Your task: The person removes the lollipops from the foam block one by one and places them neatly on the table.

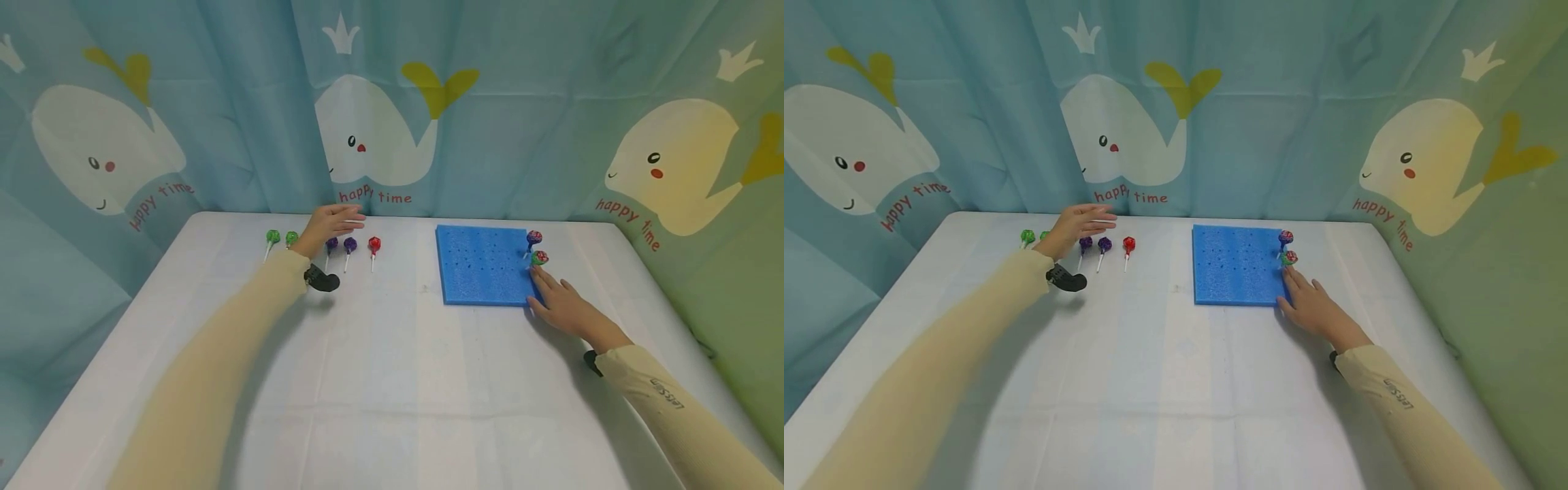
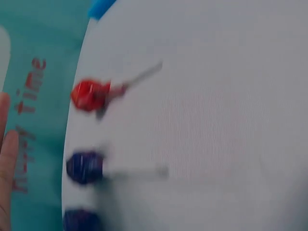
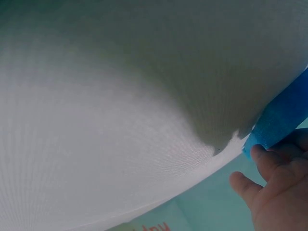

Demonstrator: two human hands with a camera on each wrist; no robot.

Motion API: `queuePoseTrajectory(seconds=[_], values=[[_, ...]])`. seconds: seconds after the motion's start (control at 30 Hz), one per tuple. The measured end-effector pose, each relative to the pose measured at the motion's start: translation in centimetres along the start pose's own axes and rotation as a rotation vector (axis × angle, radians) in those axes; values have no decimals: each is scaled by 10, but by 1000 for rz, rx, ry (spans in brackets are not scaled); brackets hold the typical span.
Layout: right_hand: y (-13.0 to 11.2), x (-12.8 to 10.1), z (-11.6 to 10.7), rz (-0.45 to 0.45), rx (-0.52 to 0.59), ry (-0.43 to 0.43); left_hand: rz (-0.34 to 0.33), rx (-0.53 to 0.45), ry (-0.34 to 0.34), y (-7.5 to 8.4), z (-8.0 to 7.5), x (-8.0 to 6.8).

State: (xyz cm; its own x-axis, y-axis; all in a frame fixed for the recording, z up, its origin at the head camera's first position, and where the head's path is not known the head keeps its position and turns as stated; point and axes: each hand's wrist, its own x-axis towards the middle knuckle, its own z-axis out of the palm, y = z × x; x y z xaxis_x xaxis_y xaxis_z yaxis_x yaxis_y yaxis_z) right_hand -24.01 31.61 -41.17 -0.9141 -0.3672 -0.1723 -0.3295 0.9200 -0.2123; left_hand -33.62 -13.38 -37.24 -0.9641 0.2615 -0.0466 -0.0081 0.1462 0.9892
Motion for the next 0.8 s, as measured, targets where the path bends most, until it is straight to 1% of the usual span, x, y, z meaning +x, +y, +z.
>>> queuePoseTrajectory(seconds=[0.13,0.23,0.4,0.47,0.6,0.7,0.8], values=[[1,0,1,1,-2,6,16,-10,-29,2,24,10],[3,1,1,4,-1,-1,12,-22,-46,2,43,19],[5,2,2,4,-2,-3,9,-21,-86,2,80,34],[6,2,2,2,-7,0,24,-14,-104,3,96,37],[7,3,2,-4,-9,6,59,-28,-151,4,127,44],[6,2,2,-8,-7,9,59,-61,-192,6,152,48],[6,1,1,-14,-14,16,40,-81,-238,7,175,50]])
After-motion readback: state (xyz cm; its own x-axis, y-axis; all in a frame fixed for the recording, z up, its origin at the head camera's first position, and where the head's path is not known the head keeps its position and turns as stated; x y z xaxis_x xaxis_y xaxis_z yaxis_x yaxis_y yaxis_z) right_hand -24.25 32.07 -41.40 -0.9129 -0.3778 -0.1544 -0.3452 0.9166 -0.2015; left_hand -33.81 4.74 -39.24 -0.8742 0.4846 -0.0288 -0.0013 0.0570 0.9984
